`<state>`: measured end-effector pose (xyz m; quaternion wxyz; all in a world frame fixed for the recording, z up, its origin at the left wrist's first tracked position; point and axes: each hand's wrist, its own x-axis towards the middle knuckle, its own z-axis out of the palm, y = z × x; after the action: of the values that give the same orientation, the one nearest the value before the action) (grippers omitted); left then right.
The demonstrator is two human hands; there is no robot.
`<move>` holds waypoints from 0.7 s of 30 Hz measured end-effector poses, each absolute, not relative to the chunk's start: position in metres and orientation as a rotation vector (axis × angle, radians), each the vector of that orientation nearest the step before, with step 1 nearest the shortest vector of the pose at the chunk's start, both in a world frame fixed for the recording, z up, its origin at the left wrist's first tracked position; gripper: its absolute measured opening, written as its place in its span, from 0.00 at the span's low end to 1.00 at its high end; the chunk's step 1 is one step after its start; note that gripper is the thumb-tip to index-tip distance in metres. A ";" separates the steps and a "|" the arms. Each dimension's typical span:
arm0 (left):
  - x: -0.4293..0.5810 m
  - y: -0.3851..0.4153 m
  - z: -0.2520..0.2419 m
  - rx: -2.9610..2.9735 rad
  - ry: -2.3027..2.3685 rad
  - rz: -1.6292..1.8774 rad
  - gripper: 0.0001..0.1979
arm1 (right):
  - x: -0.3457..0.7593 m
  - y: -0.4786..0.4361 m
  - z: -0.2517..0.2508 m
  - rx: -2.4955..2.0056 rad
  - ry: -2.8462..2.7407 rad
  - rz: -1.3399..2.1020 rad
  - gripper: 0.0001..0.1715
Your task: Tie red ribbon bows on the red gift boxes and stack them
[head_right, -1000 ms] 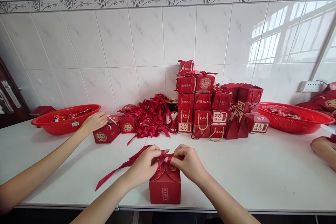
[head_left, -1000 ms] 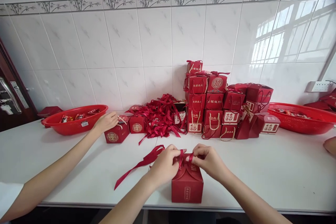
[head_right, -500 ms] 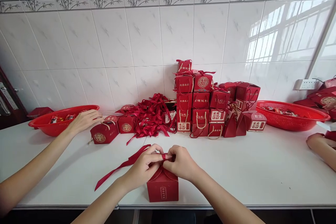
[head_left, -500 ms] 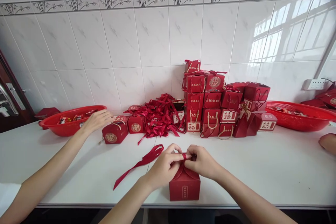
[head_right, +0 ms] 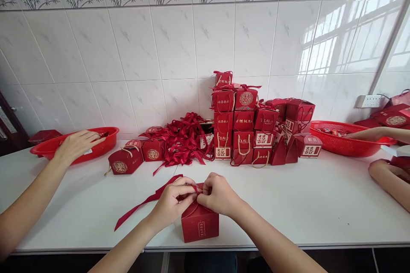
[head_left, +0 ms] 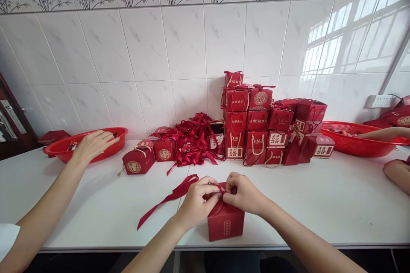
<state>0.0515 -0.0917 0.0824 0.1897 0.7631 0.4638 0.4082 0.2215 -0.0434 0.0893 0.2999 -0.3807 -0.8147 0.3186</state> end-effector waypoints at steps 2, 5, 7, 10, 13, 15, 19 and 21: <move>0.048 -0.090 0.080 2.133 1.352 1.175 0.10 | 0.224 -0.041 0.088 -1.014 -2.153 0.828 0.08; 0.034 -0.089 0.076 2.111 1.479 1.265 0.10 | 0.233 -0.035 0.086 -1.066 -2.127 0.798 0.09; 0.023 -0.090 0.072 2.067 1.550 1.286 0.10 | 0.241 -0.031 0.084 -1.117 -2.125 0.788 0.09; 0.010 -0.093 0.069 1.998 1.579 1.250 0.10 | 0.250 -0.028 0.078 -1.139 -2.143 0.819 0.09; 0.007 -0.095 0.069 1.915 1.532 1.212 0.10 | 0.252 -0.026 0.072 -1.116 -2.130 0.845 0.09; 0.010 -0.096 0.071 1.784 1.465 1.186 0.09 | 0.251 -0.025 0.070 -1.099 -2.115 0.837 0.08; 0.017 -0.097 0.075 1.639 1.346 1.091 0.13 | 0.251 -0.026 0.071 -1.093 -2.115 0.792 0.06; 0.018 -0.097 0.076 1.770 1.389 1.036 0.15 | 0.253 -0.027 0.075 -1.098 -2.139 0.729 0.07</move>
<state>0.0178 -0.0968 0.0765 0.3262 0.6755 0.5301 0.3953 0.2531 -0.0274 0.0746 0.3092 -0.4157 -0.8097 0.2758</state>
